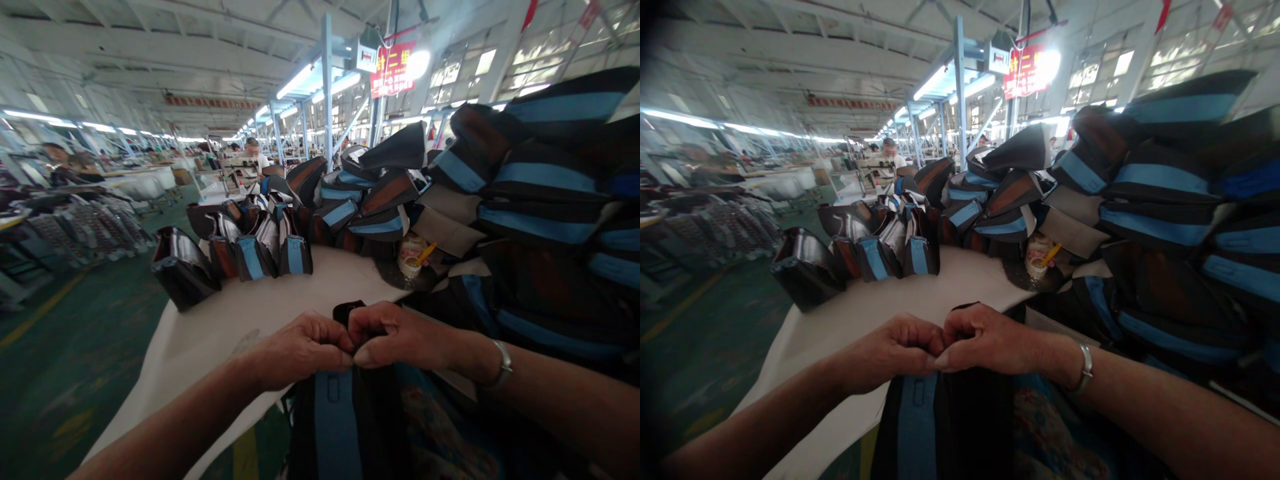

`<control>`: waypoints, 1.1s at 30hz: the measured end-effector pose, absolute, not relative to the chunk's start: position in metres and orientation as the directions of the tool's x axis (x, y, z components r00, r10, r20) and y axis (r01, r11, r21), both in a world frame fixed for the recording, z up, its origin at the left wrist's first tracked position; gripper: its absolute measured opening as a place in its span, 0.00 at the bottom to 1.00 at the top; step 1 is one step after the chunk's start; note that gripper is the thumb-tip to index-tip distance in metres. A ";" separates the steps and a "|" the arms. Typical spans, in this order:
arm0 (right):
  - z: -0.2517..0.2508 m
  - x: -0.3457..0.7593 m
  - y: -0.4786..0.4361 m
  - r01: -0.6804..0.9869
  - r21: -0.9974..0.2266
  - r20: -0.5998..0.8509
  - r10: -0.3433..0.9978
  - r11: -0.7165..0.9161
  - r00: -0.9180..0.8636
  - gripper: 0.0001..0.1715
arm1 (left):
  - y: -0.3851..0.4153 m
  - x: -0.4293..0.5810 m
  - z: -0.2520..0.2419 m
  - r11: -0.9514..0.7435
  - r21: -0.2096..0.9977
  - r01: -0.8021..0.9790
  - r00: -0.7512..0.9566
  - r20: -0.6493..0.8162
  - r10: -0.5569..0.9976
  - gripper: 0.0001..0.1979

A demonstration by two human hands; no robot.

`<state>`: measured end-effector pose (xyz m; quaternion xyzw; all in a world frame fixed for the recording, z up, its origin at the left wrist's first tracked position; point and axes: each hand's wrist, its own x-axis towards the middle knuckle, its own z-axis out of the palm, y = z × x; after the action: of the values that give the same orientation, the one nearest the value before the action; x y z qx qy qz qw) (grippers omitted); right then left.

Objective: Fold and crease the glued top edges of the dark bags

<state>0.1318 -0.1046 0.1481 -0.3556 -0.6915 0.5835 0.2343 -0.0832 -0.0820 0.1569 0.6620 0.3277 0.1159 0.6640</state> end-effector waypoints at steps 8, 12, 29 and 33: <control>0.141 0.132 -0.103 0.219 -0.975 -0.123 0.768 0.023 -0.628 0.12 | -0.082 -0.083 0.153 0.132 0.957 0.258 0.755 -0.285 0.590 0.11; 0.139 0.132 -0.103 0.186 -0.983 -0.119 0.754 0.004 -0.646 0.12 | -0.086 -0.081 0.155 0.076 0.939 0.336 0.754 -0.317 0.575 0.15; 0.140 0.134 -0.119 0.318 -0.939 -0.069 0.835 0.130 -0.546 0.18 | -0.077 -0.083 0.154 -0.068 0.917 0.393 0.816 -0.314 0.486 0.13; 0.135 0.134 -0.120 0.277 -0.958 -0.090 0.842 0.073 -0.532 0.11 | -0.079 -0.079 0.156 -0.111 0.883 0.456 0.788 -0.343 0.511 0.12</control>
<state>0.1341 -0.1197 0.1354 -0.4084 -0.6851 0.5448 0.2590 -0.0790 -0.0791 0.1558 0.7450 0.3244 0.0235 0.5824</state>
